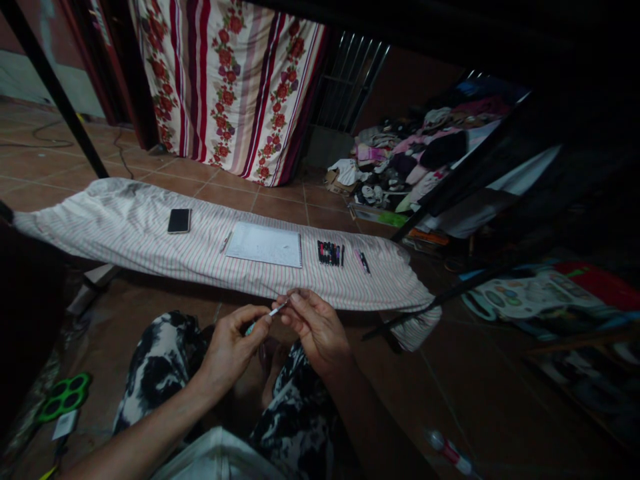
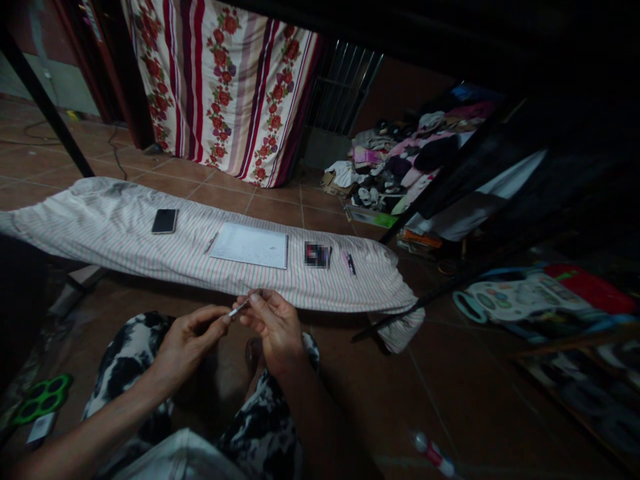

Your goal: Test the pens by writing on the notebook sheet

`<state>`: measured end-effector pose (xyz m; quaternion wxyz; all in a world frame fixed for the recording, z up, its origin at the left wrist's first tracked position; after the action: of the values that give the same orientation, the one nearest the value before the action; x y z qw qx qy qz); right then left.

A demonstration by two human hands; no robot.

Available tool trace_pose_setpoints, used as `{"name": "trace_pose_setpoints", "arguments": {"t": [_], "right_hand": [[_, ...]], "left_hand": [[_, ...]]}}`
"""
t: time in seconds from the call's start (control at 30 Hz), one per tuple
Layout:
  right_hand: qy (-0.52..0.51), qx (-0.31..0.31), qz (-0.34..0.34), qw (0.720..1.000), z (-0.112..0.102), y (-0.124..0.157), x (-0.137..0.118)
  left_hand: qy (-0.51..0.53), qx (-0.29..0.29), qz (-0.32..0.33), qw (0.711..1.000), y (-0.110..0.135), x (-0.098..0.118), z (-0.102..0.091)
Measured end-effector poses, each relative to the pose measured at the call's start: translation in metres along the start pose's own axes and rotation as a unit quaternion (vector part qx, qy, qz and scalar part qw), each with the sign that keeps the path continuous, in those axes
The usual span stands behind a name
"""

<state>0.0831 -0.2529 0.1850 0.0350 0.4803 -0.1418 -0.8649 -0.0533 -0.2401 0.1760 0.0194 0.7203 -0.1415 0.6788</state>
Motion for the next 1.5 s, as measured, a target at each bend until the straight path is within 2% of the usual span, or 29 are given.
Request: {"name": "trace_pose_setpoints", "arguments": {"t": [0.3,0.5,0.9,1.5], "right_hand": [[0.013,-0.003,-0.013,1.0,-0.0003,-0.0009,-0.0003],[0.021,-0.007,-0.021,1.0,-0.0008,-0.0013,0.0],[0.039,-0.007,-0.038,0.998,-0.0003,0.0002,-0.0001],[0.107,-0.002,-0.072,0.992,-0.0033,0.0015,0.0021]], "left_hand": [[-0.003,0.007,-0.014,1.0,0.0007,0.0009,0.0007],[0.021,0.006,-0.062,0.998,0.0021,-0.0012,0.002],[0.043,-0.001,-0.069,0.997,0.002,0.0002,0.0032],[0.016,0.0,-0.037,0.999,0.0017,0.0007,0.0029]]}}
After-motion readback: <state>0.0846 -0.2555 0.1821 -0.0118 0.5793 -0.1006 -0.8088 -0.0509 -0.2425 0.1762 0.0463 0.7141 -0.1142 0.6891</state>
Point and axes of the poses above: each hand's wrist, its own y-axis away from the middle knuckle, its own z-axis out of the palm, x = y × z, the point moved 2 cm from there along -y, towards the middle knuckle, and after that the axes turned 6 degrees about z, right-handed, at the moved point
